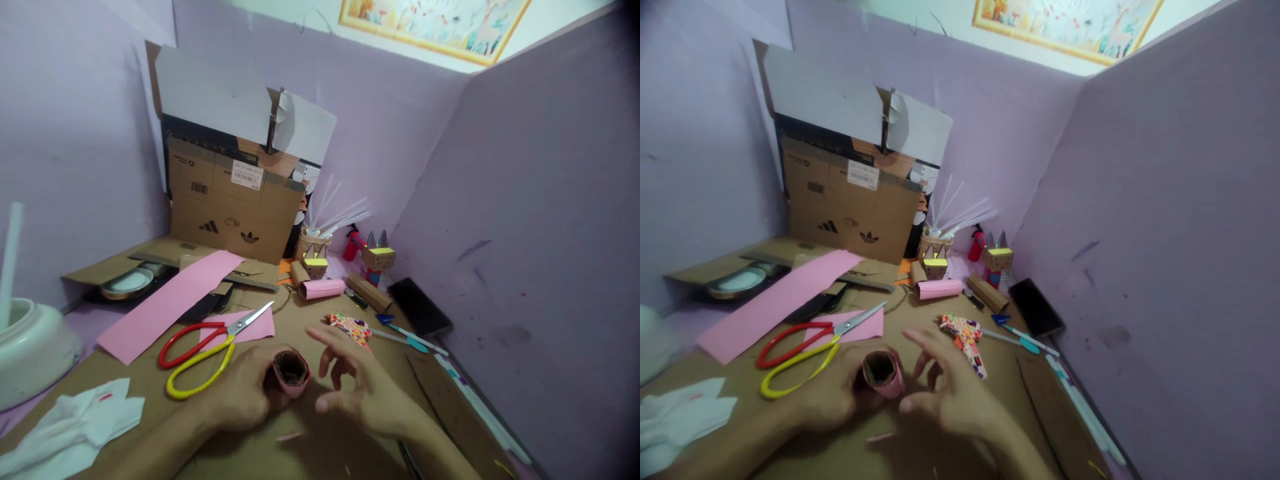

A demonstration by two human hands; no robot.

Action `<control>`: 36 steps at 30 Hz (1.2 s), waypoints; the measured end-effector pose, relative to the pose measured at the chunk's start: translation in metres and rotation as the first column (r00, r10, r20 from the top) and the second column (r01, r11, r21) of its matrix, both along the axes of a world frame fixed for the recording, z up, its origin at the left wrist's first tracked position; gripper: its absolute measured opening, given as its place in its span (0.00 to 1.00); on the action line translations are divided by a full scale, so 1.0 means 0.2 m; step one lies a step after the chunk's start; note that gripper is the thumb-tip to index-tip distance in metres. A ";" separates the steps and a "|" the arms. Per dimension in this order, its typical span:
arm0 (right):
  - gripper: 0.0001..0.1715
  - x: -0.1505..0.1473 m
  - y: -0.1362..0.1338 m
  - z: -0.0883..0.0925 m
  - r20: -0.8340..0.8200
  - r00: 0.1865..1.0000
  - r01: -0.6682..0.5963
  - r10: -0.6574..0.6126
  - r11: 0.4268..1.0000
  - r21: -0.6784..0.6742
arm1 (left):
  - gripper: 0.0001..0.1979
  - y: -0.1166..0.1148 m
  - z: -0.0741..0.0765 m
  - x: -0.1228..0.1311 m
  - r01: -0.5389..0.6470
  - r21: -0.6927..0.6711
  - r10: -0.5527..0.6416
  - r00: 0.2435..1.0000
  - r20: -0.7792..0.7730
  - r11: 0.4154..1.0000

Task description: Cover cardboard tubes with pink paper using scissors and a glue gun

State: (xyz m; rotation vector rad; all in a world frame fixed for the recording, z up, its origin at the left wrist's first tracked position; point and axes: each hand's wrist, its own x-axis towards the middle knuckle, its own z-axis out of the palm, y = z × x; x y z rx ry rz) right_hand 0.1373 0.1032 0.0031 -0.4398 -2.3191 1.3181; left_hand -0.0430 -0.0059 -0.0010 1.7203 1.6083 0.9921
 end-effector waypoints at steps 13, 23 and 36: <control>0.24 -0.09 -0.08 -0.09 -0.090 0.991 0.083 -0.101 0.979 -0.184 | 0.17 -0.02 0.06 0.06 -0.025 -0.092 0.035 0.994 0.101 0.995; 0.19 -0.08 -0.09 -0.07 -0.165 0.978 0.114 -0.124 0.991 -0.072 | 0.10 -0.02 0.05 0.08 0.008 0.001 -0.008 0.999 0.051 1.000; 0.41 -0.08 -0.04 -0.12 -0.134 0.990 0.027 -0.042 0.993 -0.118 | 0.10 0.00 0.02 0.06 0.001 0.004 -0.002 0.979 0.205 1.000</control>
